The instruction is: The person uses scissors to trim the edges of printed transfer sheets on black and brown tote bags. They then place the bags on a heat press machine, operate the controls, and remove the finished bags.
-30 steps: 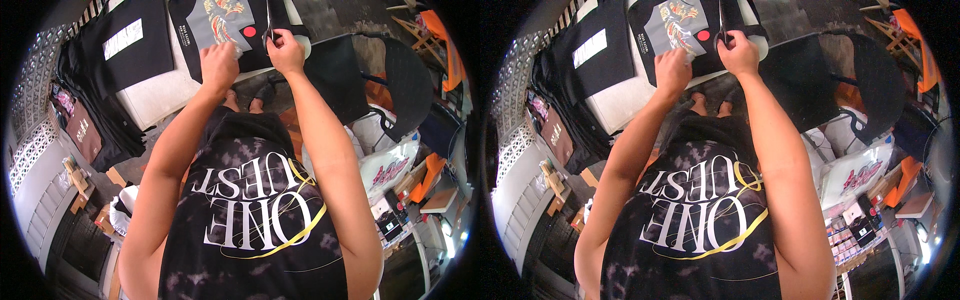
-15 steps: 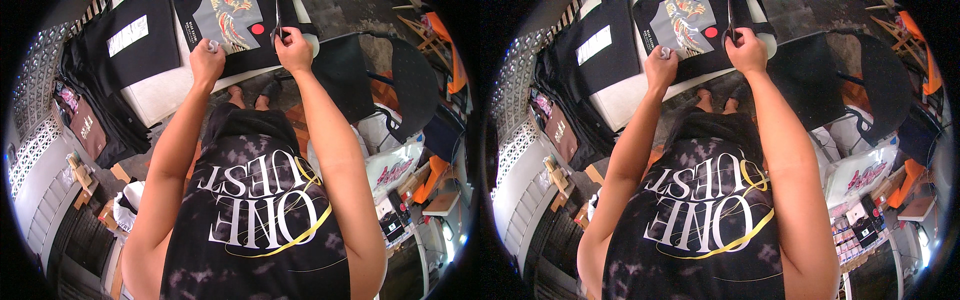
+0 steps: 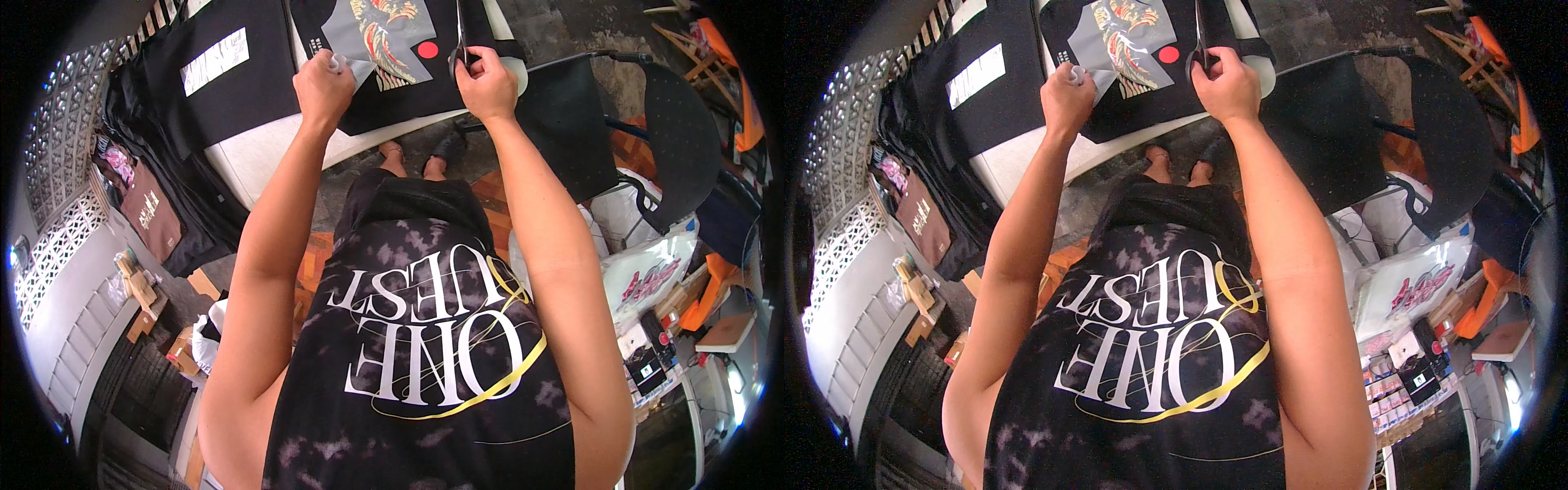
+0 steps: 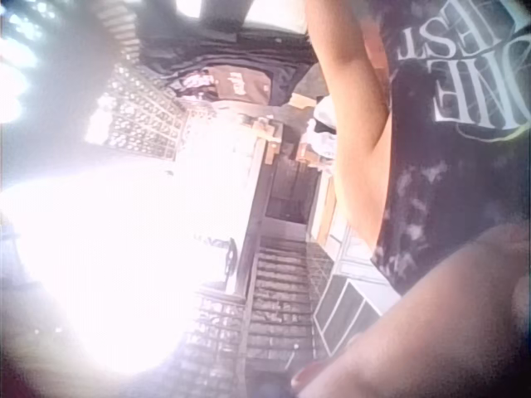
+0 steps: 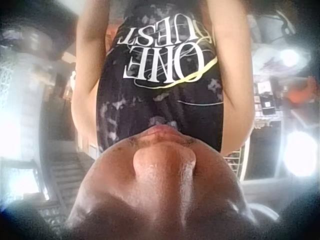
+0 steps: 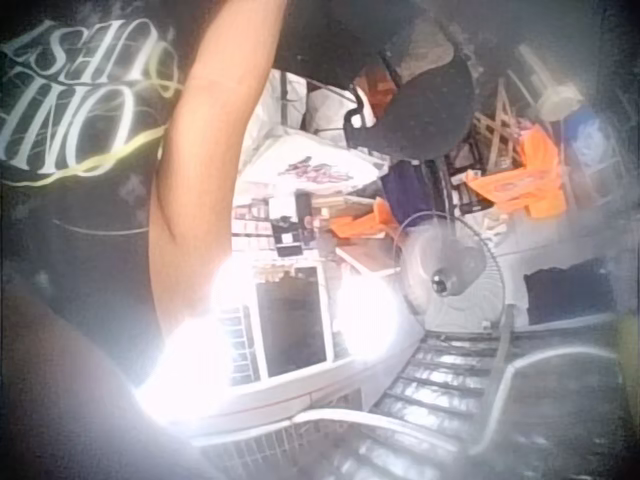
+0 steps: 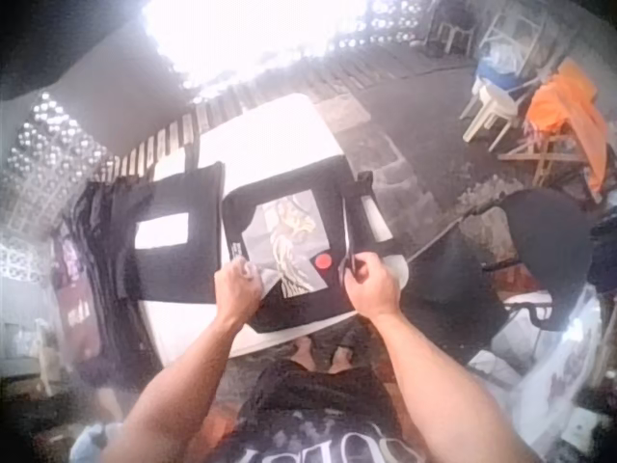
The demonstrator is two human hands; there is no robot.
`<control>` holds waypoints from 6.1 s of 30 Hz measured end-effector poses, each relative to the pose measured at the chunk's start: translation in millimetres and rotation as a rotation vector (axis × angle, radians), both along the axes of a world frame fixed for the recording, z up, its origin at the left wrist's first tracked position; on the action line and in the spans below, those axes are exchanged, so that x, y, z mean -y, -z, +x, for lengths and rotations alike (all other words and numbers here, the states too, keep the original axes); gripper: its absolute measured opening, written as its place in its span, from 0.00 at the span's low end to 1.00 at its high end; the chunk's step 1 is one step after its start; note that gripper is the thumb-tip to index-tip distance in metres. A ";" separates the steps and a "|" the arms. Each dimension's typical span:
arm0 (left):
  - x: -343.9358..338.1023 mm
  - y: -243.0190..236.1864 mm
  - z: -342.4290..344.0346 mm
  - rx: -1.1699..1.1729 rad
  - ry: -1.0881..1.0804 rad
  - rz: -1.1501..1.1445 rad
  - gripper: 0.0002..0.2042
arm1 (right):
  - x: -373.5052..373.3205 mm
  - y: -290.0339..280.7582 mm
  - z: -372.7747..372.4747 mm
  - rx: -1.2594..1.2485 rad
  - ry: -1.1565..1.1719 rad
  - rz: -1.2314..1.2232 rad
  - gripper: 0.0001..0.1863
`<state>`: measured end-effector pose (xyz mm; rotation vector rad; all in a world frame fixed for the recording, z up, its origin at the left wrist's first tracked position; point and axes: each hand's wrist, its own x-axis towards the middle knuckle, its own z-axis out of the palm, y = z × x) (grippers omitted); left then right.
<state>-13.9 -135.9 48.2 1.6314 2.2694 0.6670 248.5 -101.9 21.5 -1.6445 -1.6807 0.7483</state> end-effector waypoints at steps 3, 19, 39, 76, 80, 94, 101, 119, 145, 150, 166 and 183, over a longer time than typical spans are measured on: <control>-6.4 -3.5 -6.8 -0.034 0.025 0.029 0.09 | -0.1 -0.3 -0.9 0.005 0.005 -0.001 0.16; -58.0 -18.7 -13.1 -0.294 0.666 0.147 0.10 | 0.1 4.5 -0.3 0.010 0.008 -0.001 0.16; -60.3 2.6 -40.3 -0.044 0.467 -0.102 0.10 | 1.0 4.7 -0.4 0.016 0.017 -0.002 0.17; 20.2 5.8 -1.6 0.797 -0.271 -0.318 0.17 | 27.4 -29.8 -20.3 -0.052 -0.075 -0.128 0.36; 20.6 -8.9 14.3 1.232 -0.316 -0.041 0.13 | 43.3 -37.3 -45.6 -0.002 -0.249 0.174 0.37; 42.5 22.7 -10.0 0.168 0.414 0.262 0.08 | 20.6 -22.3 -92.4 -0.210 0.151 -0.164 0.22; 48.6 35.2 -11.5 0.183 0.443 0.268 0.09 | 16.0 -7.6 -86.9 -0.339 0.197 -0.195 0.23; 32.5 -8.7 -6.0 0.508 -0.125 -0.051 0.18 | 35.0 -46.5 -42.7 -0.039 -0.023 -0.205 0.28; -23.2 -8.1 -8.5 1.179 -0.273 -0.410 0.11 | 99.6 -59.3 -40.6 0.277 -0.726 0.139 0.18; -14.1 -4.6 -8.4 1.197 -0.284 -0.412 0.07 | 103.0 -71.7 9.2 -0.208 -0.529 -0.821 0.15; -2.5 10.0 -22.5 1.542 -0.219 -0.390 0.15 | 58.2 -46.0 47.5 -1.053 -0.292 -1.260 0.22; -1.2 5.6 -26.8 1.461 -0.158 -0.455 0.15 | 27.9 -31.2 16.2 -0.838 -0.296 -1.257 0.18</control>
